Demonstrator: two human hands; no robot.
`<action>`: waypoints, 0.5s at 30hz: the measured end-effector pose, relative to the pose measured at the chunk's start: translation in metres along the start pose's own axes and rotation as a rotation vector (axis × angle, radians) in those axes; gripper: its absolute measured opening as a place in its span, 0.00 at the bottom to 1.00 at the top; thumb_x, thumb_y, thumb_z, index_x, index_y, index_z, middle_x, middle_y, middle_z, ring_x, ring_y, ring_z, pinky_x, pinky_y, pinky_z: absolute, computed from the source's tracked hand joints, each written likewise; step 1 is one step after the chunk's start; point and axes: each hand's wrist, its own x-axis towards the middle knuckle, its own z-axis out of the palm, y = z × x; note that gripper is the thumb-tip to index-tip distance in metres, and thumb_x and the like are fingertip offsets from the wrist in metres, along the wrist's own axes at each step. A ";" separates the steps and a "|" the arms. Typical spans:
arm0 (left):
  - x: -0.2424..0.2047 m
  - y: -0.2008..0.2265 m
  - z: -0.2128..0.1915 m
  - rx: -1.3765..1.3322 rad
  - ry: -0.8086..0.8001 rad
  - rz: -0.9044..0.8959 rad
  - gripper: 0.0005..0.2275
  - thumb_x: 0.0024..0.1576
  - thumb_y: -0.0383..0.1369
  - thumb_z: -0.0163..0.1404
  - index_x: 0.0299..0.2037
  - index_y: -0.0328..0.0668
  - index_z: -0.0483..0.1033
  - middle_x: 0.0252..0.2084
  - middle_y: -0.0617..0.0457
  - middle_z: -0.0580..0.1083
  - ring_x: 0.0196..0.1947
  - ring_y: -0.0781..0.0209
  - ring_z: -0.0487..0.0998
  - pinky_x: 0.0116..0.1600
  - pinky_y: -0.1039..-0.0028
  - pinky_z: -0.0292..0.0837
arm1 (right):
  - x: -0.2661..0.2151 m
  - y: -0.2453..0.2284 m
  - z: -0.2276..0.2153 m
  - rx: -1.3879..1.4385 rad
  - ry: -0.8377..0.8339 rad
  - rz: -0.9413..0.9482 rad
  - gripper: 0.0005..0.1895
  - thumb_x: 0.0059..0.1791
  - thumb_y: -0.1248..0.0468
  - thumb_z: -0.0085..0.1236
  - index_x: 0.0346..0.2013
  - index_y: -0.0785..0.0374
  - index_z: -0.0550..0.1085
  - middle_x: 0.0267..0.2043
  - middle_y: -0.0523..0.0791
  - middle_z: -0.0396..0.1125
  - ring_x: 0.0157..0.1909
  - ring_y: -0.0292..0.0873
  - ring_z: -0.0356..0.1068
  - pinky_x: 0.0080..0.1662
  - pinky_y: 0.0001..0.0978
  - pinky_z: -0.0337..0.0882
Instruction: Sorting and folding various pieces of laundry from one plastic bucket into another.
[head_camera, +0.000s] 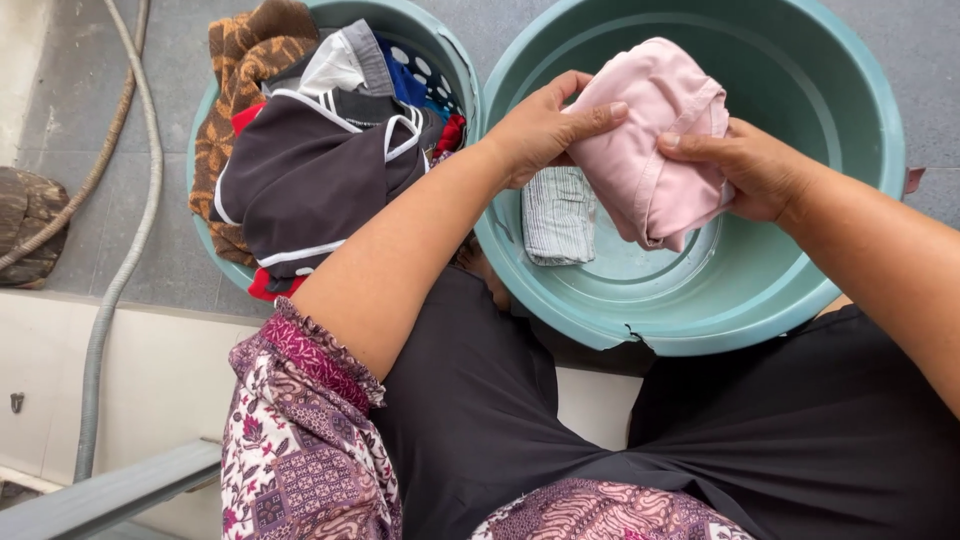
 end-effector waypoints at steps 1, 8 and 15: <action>0.001 -0.005 -0.001 -0.006 0.003 -0.005 0.27 0.44 0.42 0.63 0.54 0.43 0.71 0.47 0.44 0.79 0.45 0.54 0.84 0.50 0.68 0.86 | 0.001 0.002 0.000 -0.002 -0.002 0.008 0.25 0.48 0.62 0.57 0.58 0.71 0.69 0.49 0.55 0.72 0.45 0.47 0.74 0.44 0.31 0.75; 0.037 -0.060 -0.023 0.550 0.137 0.214 0.29 0.48 0.47 0.64 0.55 0.40 0.69 0.42 0.47 0.80 0.38 0.61 0.85 0.43 0.75 0.83 | 0.023 0.021 0.005 -0.112 0.047 0.042 0.18 0.51 0.65 0.56 0.54 0.72 0.71 0.47 0.55 0.72 0.45 0.49 0.75 0.44 0.37 0.76; 0.044 -0.081 -0.057 0.897 0.294 0.264 0.26 0.54 0.40 0.61 0.60 0.45 0.66 0.44 0.52 0.77 0.42 0.60 0.82 0.48 0.69 0.79 | 0.070 0.048 0.001 -0.329 0.152 0.026 0.15 0.53 0.65 0.58 0.52 0.69 0.73 0.43 0.51 0.72 0.40 0.45 0.74 0.41 0.33 0.76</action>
